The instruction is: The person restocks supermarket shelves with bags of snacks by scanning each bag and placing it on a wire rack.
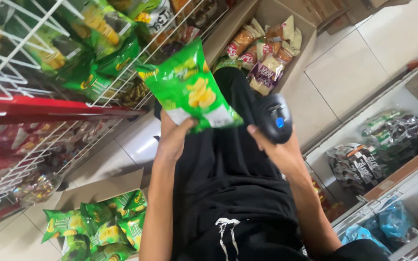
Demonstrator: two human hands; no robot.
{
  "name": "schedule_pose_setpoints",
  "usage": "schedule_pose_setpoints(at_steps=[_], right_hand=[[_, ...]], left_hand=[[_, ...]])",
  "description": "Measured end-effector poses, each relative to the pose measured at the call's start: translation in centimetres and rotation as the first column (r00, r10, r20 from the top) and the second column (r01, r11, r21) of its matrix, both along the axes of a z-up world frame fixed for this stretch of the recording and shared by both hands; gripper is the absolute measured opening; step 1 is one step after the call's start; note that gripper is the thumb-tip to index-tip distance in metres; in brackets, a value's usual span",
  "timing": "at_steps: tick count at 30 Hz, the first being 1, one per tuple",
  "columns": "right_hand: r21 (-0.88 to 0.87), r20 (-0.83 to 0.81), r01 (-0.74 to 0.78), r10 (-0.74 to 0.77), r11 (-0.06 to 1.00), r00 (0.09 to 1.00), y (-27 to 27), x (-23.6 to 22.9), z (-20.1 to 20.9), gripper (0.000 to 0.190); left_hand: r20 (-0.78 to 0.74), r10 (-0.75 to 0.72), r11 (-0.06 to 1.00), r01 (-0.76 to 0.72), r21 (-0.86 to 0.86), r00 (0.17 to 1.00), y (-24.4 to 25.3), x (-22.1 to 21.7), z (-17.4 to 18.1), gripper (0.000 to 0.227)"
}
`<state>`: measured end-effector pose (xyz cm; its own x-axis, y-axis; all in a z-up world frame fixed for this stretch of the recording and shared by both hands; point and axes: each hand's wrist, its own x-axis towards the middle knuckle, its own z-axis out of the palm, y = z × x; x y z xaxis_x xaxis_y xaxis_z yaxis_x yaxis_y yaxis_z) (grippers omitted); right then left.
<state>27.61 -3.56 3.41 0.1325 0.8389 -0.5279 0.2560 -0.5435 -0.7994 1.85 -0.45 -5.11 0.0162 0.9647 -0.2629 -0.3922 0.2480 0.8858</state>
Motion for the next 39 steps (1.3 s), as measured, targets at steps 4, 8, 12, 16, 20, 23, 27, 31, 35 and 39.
schedule_pose_setpoints(at_steps=[4,8,12,16,20,23,27,31,35,39], right_hand=[[0.161,-0.248,0.115,-0.072,0.980,0.966,1.6,2.7,-4.1,0.018],[0.268,-0.699,0.052,0.158,0.962,0.697,2.7,2.3,-9.9,0.035],[0.099,-0.970,-0.083,0.114,0.992,0.213,4.2,2.5,-14.2,0.074],[-0.041,-0.927,-0.032,-0.026,0.999,0.375,5.2,1.3,-15.9,0.078],[0.131,-0.880,0.096,0.072,0.987,0.469,8.2,0.7,-10.9,0.076],[0.398,-0.749,0.169,0.213,0.902,0.627,9.8,-0.8,-5.2,0.072],[0.620,-0.473,0.084,0.286,0.780,0.833,10.0,-3.8,1.2,0.058],[0.681,-0.442,0.110,0.287,0.724,0.850,10.4,-7.0,4.6,0.045],[0.672,-0.458,0.067,0.343,0.737,0.820,10.7,-8.4,8.4,0.063],[0.724,-0.350,-0.179,0.578,0.667,0.737,11.0,-8.6,10.7,0.075]], left_hand=[[0.328,0.037,0.977,0.035,-0.211,0.944,-2.1,2.7,-2.1,0.069],[0.872,-0.088,0.926,0.362,-0.106,0.482,-4.0,6.9,-3.5,0.071],[0.972,-0.236,0.865,0.460,0.202,0.017,-5.6,9.2,-4.9,0.077],[0.706,-0.153,0.839,0.469,-0.277,0.691,-4.8,7.9,-6.4,0.079],[0.050,-0.353,0.925,0.357,-0.129,0.934,-2.4,2.4,-1.3,0.091],[0.064,-0.382,0.911,0.364,0.196,0.922,-1.3,-1.1,7.0,0.087],[-0.235,-0.208,0.913,0.275,0.301,0.949,-1.2,-0.7,14.8,0.085],[-0.507,0.021,0.941,0.154,0.300,0.862,0.1,-1.3,18.8,0.076],[-0.357,0.136,0.911,0.025,0.412,0.924,1.2,-3.6,21.6,0.069],[-0.323,0.281,0.836,-0.065,0.545,0.904,3.4,-6.0,22.2,0.064]])
